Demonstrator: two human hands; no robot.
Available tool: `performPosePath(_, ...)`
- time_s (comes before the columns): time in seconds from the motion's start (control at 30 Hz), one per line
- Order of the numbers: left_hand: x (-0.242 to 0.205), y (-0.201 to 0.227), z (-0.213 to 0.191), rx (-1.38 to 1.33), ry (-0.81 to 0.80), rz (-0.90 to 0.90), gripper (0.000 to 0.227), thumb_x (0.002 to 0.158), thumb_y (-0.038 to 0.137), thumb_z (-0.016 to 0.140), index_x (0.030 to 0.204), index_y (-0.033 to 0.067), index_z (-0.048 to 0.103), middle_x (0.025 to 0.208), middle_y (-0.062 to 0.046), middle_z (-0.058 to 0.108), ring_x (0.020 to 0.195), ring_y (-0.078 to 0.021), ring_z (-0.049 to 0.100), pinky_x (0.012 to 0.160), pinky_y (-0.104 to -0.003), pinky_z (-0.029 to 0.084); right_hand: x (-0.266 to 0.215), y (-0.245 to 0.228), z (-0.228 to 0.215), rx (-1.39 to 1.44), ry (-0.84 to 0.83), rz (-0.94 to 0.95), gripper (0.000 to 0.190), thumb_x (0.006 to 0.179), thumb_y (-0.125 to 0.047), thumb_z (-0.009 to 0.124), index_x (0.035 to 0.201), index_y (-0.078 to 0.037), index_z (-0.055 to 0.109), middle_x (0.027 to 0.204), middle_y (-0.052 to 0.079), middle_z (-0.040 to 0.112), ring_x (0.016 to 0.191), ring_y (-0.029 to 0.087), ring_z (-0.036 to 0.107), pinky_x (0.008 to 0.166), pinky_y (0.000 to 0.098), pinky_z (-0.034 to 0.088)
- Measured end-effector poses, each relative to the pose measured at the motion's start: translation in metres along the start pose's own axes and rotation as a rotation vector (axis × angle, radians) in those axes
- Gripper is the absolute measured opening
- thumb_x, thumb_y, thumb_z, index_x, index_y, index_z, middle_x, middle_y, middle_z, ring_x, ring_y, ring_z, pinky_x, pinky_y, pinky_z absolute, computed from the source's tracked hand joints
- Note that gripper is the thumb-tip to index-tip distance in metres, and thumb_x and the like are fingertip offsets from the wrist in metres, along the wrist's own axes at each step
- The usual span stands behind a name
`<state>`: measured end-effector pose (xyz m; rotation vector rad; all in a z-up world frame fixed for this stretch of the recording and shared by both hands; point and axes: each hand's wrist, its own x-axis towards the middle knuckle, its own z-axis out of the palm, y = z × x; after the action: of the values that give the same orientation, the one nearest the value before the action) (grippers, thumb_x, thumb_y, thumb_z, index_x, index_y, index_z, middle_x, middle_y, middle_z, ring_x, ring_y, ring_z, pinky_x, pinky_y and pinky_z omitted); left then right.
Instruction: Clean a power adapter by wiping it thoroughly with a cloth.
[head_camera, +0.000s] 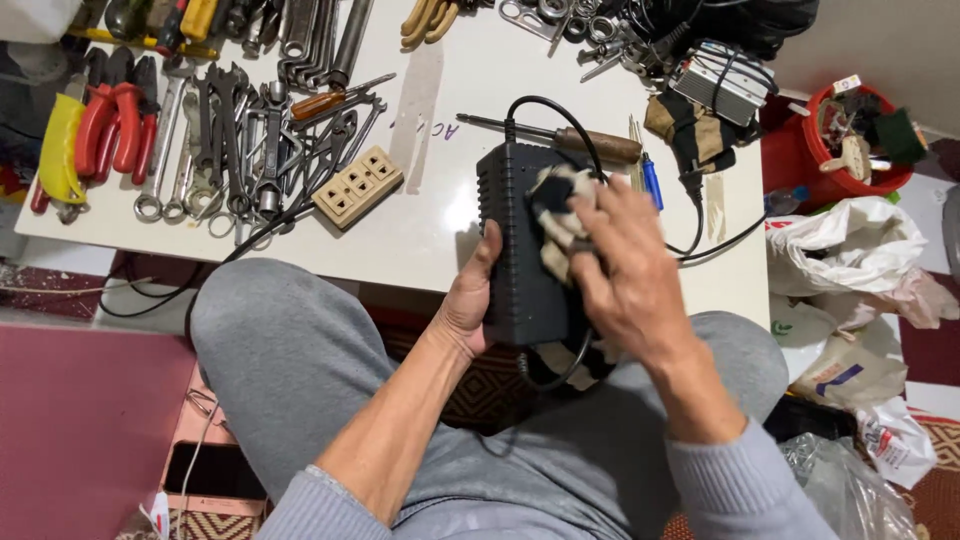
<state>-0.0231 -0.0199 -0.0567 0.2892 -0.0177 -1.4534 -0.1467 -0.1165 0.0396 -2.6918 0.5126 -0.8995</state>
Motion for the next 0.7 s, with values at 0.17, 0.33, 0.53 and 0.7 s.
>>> performPosePath(0.17,0.003,0.003,0.002,-0.030,-0.058,0.000,0.057,0.093,0.060,0.066,0.125,0.0125,0.071,0.115,-0.010,0.075,0.101,-0.0223,0.074,0.093,-0.042,0.061,-0.010,-0.037,0.001,0.171,-0.170,-0.088,0.045,0.085,-0.004,0.065,0.129,-0.008,0.069,0.141,0.022,0.060,0.137,0.045,0.050,0.120,0.0535,0.031)
performPosePath(0.33,0.001,0.001,-0.003,0.024,-0.005,-0.011,0.049,0.090,0.053,0.072,0.122,0.0158,0.073,0.113,-0.013,0.076,0.099,-0.0292,0.074,0.092,-0.048,0.061,0.011,0.007,0.008,0.009,-0.118,-0.166,0.044,0.092,-0.008,0.063,0.135,-0.012,0.067,0.145,0.015,0.060,0.142,0.035,0.049,0.123,0.0483,0.023)
performPosePath(0.53,0.008,-0.001,-0.028,0.032,-0.012,-0.026,0.059,0.095,0.056,0.065,0.137,0.0141,0.065,0.124,-0.018,0.071,0.105,-0.0331,0.073,0.092,-0.051,0.060,0.015,-0.026,0.006,0.107,-0.102,-0.094,0.043,0.091,0.003,0.055,0.132,-0.002,0.066,0.142,0.025,0.058,0.139,0.044,0.047,0.122,0.0529,0.029)
performPosePath(0.7,0.005,-0.002,-0.023,0.016,-0.005,-0.042,0.059,0.094,0.058,0.064,0.135,0.0144,0.066,0.120,-0.017,0.072,0.101,-0.0315,0.074,0.087,-0.049,0.062,-0.013,-0.024,0.017,0.223,-0.284,-0.228,0.044,0.090,-0.009,0.058,0.133,-0.014,0.067,0.148,0.013,0.057,0.145,0.037,0.045,0.125,0.0478,0.019)
